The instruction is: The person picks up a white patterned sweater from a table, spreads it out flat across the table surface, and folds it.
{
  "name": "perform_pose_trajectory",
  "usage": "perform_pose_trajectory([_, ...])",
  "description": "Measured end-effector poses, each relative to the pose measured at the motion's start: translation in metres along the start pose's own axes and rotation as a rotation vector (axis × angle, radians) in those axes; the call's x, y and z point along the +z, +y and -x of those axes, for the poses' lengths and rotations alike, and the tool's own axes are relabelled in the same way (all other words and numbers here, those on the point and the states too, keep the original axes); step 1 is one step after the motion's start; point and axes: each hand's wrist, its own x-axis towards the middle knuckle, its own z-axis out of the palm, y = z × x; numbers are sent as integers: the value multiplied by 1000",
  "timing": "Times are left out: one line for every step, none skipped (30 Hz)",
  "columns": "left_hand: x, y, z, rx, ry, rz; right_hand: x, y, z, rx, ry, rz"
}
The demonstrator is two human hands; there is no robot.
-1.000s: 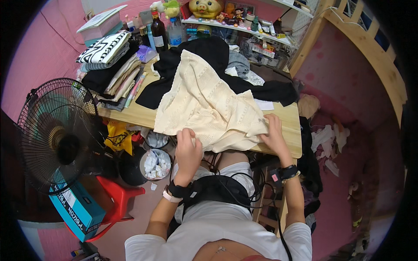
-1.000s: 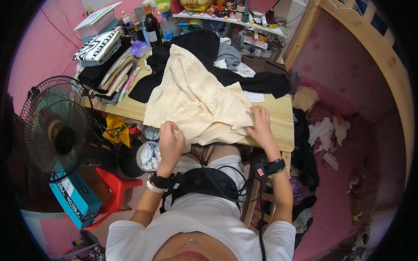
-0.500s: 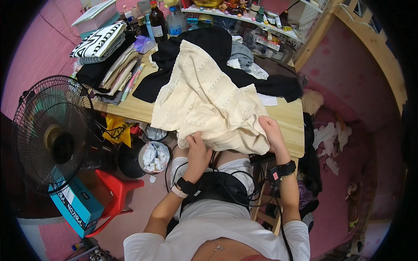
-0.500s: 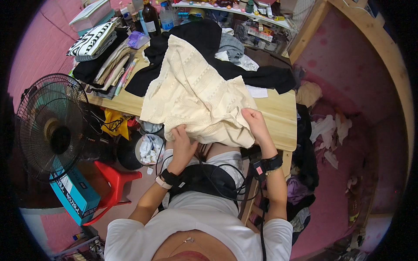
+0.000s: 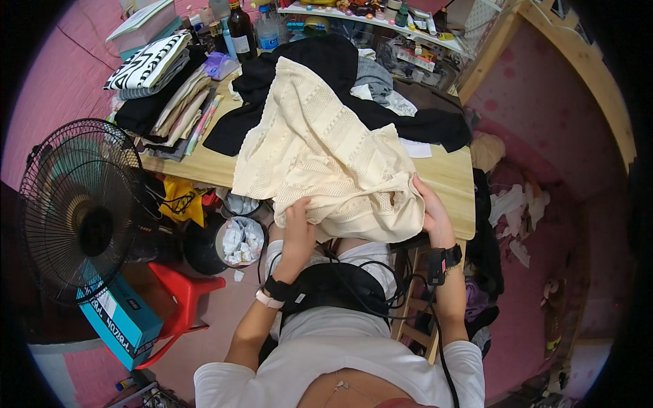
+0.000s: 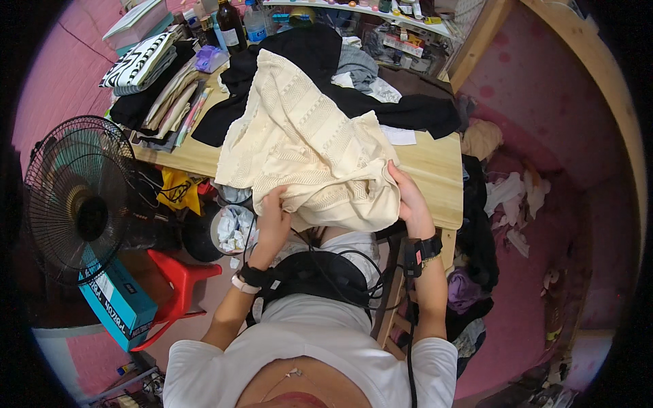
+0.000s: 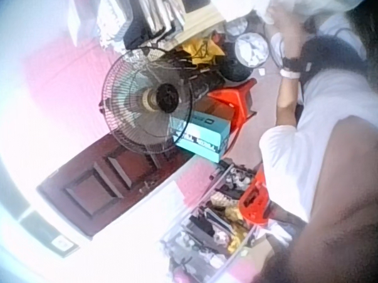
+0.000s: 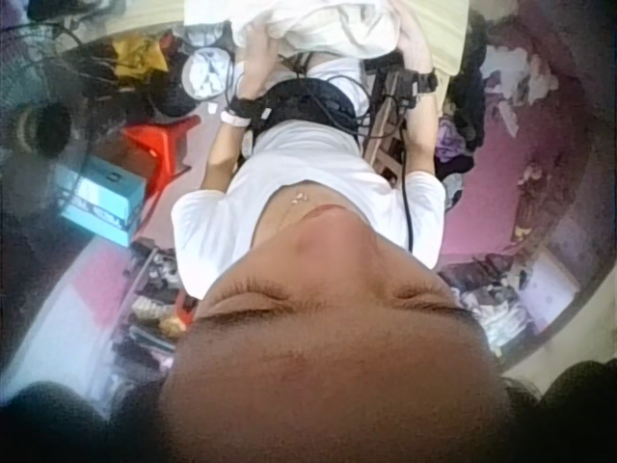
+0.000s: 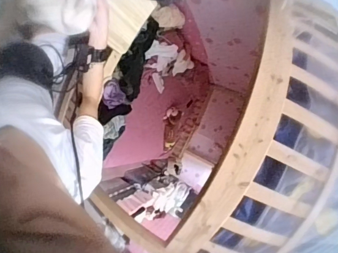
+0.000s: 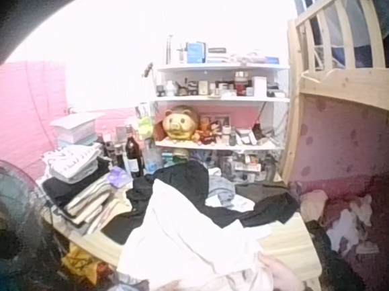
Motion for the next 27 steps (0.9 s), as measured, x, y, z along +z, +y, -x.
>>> perform_pose_trajectory([-6,-3,-1,-111,-29,135,-1,-1,1,-3,-13,-4])
perform_pose_trajectory([-11,-6,-2,-221,-59,270,-1,-1,2,-5,-26,-7])
perform_pose_trajectory([-17,-7,-4,-132,0,281,-1,-2,3,-6,-25,-9])
perform_pose_trajectory([-24,-8,-5,-131,-2,281,-1,-2,5,-43,-2,27])
perform_pose_trajectory([-32,-8,-6,-237,-48,454,-2,-3,6,-80,22,63])
perform_pose_trajectory([-39,-11,-6,-346,-91,623,0,-3,6,-78,19,60])
perform_pose_trajectory([-40,-17,-7,-384,-96,659,1,-5,7,-90,24,68])
perform_pose_trajectory([-41,-17,-5,-385,-96,656,1,-6,7,-102,29,76])
perform_pose_trajectory([-42,-17,-3,-362,-185,633,1,-6,7,-99,24,76])
perform_pose_trajectory([-42,-16,-1,-339,-274,609,0,-5,6,-91,10,60])
perform_pose_trajectory([-30,-26,5,-265,-389,393,1,-5,5,-84,-4,44])
perform_pose_trajectory([-22,-20,10,-265,-387,394,0,-4,5,-84,-4,46])
perform_pose_trajectory([-11,-11,14,-199,-461,330,-1,-4,4,-82,-23,-1])
perform_pose_trajectory([0,-2,16,-132,-533,264,-1,-3,4,-80,-41,-47])
perform_pose_trajectory([12,3,17,-131,-532,267,5,-4,7,-80,-40,-44])
perform_pose_trajectory([22,4,18,-42,-427,29,20,-5,7,-74,-92,-93])
perform_pose_trajectory([30,4,19,45,-318,-209,31,-4,6,-67,-145,-143])
perform_pose_trajectory([35,13,14,52,-321,-203,35,-7,7,-74,-139,-140])
perform_pose_trajectory([37,23,9,1,-327,-263,39,-9,8,-87,-183,-190])
perform_pose_trajectory([40,29,5,-51,-333,-325,41,-11,8,-100,-228,-240])
perform_pose_trajectory([44,32,6,-49,-334,-324,41,-11,7,-102,-228,-240])
perform_pose_trajectory([49,32,8,-86,-317,-283,41,-10,6,-116,-231,-245])
perform_pose_trajectory([54,31,10,-122,-300,-242,41,-10,5,-129,-234,-250])
perform_pose_trajectory([61,24,13,-123,-302,-243,38,-9,5,-129,-233,-252])
perform_pose_trajectory([68,16,15,-83,-248,-193,37,-8,3,-114,-227,-271])
perform_pose_trajectory([74,7,18,-42,-194,-143,36,-7,2,-99,-221,-289])
perform_pose_trajectory([76,5,18,-45,-191,-142,37,-7,2,-96,-224,-286])
